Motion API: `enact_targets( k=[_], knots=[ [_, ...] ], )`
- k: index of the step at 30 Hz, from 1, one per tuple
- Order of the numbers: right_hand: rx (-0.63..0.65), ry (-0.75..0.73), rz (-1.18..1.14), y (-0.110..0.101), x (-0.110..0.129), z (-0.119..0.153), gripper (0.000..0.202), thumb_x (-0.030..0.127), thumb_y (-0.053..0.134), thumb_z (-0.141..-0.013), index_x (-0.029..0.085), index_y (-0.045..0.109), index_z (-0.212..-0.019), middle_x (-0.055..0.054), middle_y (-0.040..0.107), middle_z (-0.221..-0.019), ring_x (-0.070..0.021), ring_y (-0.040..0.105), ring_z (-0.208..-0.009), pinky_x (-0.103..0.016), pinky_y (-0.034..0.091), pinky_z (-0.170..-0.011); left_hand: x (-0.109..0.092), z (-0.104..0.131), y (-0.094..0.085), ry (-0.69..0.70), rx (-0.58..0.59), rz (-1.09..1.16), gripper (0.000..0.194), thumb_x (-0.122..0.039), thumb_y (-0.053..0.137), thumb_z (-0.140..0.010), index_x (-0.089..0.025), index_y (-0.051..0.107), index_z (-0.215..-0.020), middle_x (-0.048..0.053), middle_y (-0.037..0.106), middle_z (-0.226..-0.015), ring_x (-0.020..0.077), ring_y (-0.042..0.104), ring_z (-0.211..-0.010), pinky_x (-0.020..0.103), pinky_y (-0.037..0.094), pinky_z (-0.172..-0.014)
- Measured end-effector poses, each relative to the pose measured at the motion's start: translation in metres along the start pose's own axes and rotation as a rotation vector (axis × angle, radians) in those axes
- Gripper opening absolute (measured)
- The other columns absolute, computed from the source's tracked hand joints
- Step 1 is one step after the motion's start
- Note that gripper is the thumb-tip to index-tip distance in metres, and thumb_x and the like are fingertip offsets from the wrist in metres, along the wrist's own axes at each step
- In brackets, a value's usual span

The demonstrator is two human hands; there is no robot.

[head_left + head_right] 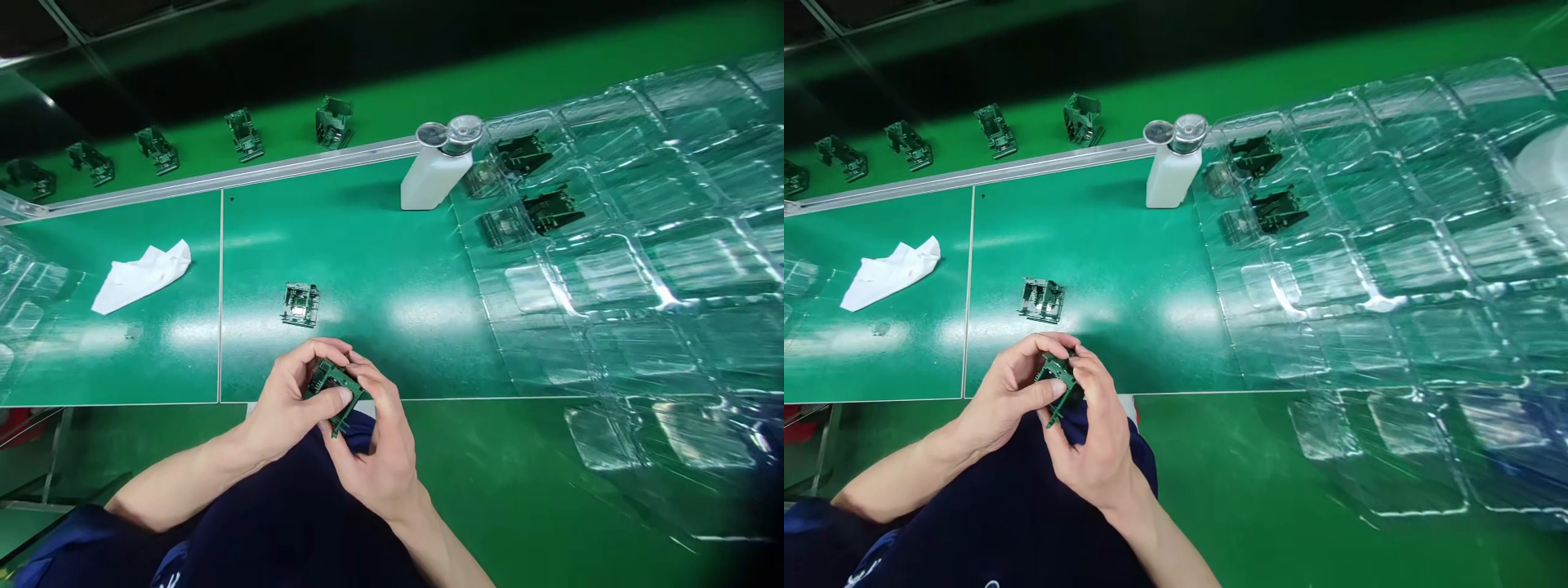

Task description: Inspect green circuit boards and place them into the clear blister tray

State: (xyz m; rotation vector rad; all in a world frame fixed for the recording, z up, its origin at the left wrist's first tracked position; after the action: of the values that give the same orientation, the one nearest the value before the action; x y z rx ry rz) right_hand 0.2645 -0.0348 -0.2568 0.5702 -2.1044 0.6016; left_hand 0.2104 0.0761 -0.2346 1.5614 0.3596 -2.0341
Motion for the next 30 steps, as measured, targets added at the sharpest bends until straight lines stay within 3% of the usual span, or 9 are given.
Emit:
enact_targets(
  k=[4, 6, 8, 10, 13, 17, 21, 25, 30],
  knots=[
    [0.058, -0.065, 0.051, -0.008, -0.013, -0.008, 0.058, 0.011, 0.064, -0.084, 0.015, 0.043, -0.138, -0.017, 0.057, -0.124, -0.0297, 0.052, -0.13, -0.049, 0.051, -0.106, -0.005, 0.008, -0.011, 0.296, -0.08, -0.319, 0.027, -0.013, 0.068, -0.081, -0.022, 0.064, -0.106, 0.009, 0.062, -0.126, 0.0201, 0.061, -0.117, 0.035, 0.048, -0.101],
    [0.082, 0.007, 0.135, -0.017, -0.03, -0.019, 0.054, 0.02, 0.066, -0.086, 0.018, 0.046, -0.136, -0.016, 0.057, -0.129, -0.0298, 0.052, -0.13, -0.05, 0.05, -0.107, -0.015, 0.011, -0.03, 0.558, -0.191, -0.496, 0.035, -0.011, 0.069, -0.082, -0.023, 0.063, -0.114, 0.009, 0.062, -0.126, 0.0208, 0.058, -0.122, 0.038, 0.045, -0.106],
    [0.108, 0.146, 0.244, -0.025, -0.052, -0.031, 0.052, 0.03, 0.066, -0.089, 0.021, 0.046, -0.137, -0.016, 0.056, -0.135, -0.0303, 0.053, -0.131, -0.049, 0.05, -0.107, -0.022, 0.005, -0.056, 0.716, -0.251, -0.637, 0.042, -0.011, 0.068, -0.083, -0.025, 0.061, -0.122, 0.009, 0.064, -0.125, 0.021, 0.058, -0.122, 0.04, 0.046, -0.105],
    [0.158, 0.275, 0.301, -0.027, -0.071, -0.041, 0.053, 0.037, 0.062, -0.091, 0.021, 0.046, -0.139, -0.016, 0.056, -0.138, -0.0306, 0.053, -0.131, -0.049, 0.051, -0.106, -0.023, -0.014, -0.082, 0.666, -0.218, -0.748, 0.053, -0.018, 0.07, -0.083, -0.027, 0.055, -0.133, 0.011, 0.062, -0.132, 0.0234, 0.056, -0.127, 0.042, 0.047, -0.105],
    [0.237, 0.35, 0.295, -0.016, -0.089, -0.05, 0.057, 0.041, 0.061, -0.091, 0.02, 0.046, -0.141, -0.014, 0.057, -0.139, -0.0306, 0.053, -0.132, -0.049, 0.05, -0.108, -0.012, -0.051, -0.107, 0.4, -0.03, -0.796, 0.079, -0.037, 0.074, -0.08, -0.026, 0.038, -0.15, 0.016, 0.047, -0.151, 0.0284, 0.043, -0.142, 0.047, 0.043, -0.112],
    [0.246, 0.247, 0.274, 0.004, -0.088, -0.058, 0.058, 0.036, 0.065, -0.089, 0.017, 0.047, -0.14, -0.015, 0.06, -0.135, -0.0301, 0.059, -0.125, -0.049, 0.054, -0.103, 0.003, -0.076, -0.105, 0.281, 0.107, -0.759, 0.078, -0.044, 0.076, -0.078, -0.02, 0.044, -0.146, 0.017, 0.051, -0.148, 0.0301, 0.046, -0.139, 0.051, 0.035, -0.117],
    [0.178, 0.043, 0.361, 0.004, -0.059, -0.064, 0.058, 0.026, 0.066, -0.089, 0.014, 0.046, -0.142, -0.016, 0.062, -0.131, -0.0293, 0.062, -0.119, -0.044, 0.059, -0.097, 0.012, -0.071, -0.093, 0.276, 0.075, -0.582, 0.063, -0.036, 0.076, -0.08, -0.018, 0.055, -0.136, 0.017, 0.056, -0.142, 0.0268, 0.052, -0.133, 0.046, 0.039, -0.115],
    [0.207, -0.192, 0.579, -0.008, -0.012, -0.07, 0.07, 0.025, 0.066, -0.09, 0.012, 0.035, -0.152, -0.017, 0.063, -0.129, -0.0323, 0.064, -0.114, -0.045, 0.062, -0.089, 0.013, -0.057, -0.082, 0.268, 0.152, -0.234, 0.061, -0.031, 0.078, -0.079, -0.02, 0.056, -0.134, 0.016, 0.059, -0.138, 0.022, 0.061, -0.121, 0.035, 0.05, -0.103],
    [0.257, -0.286, 0.7, -0.019, 0.027, -0.077, 0.075, 0.024, 0.064, -0.092, 0.01, 0.028, -0.156, -0.016, 0.063, -0.129, -0.0325, 0.067, -0.109, -0.043, 0.061, -0.082, 0.006, -0.045, -0.072, 0.312, 0.183, -0.077, 0.061, -0.024, 0.081, -0.076, -0.026, 0.058, -0.133, 0.013, 0.061, -0.136, 0.0199, 0.063, -0.117, 0.027, 0.055, -0.092]
  ],
)
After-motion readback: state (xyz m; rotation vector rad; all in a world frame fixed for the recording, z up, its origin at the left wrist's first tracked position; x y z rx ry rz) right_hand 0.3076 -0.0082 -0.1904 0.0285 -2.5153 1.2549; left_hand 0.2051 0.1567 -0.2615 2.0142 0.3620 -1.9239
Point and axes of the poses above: each hand's wrist, its own z-axis away from the middle knuckle, its own y-axis out of the palm, x = y × z, the point moved 4 cm from there along -z, towards the middle knuckle
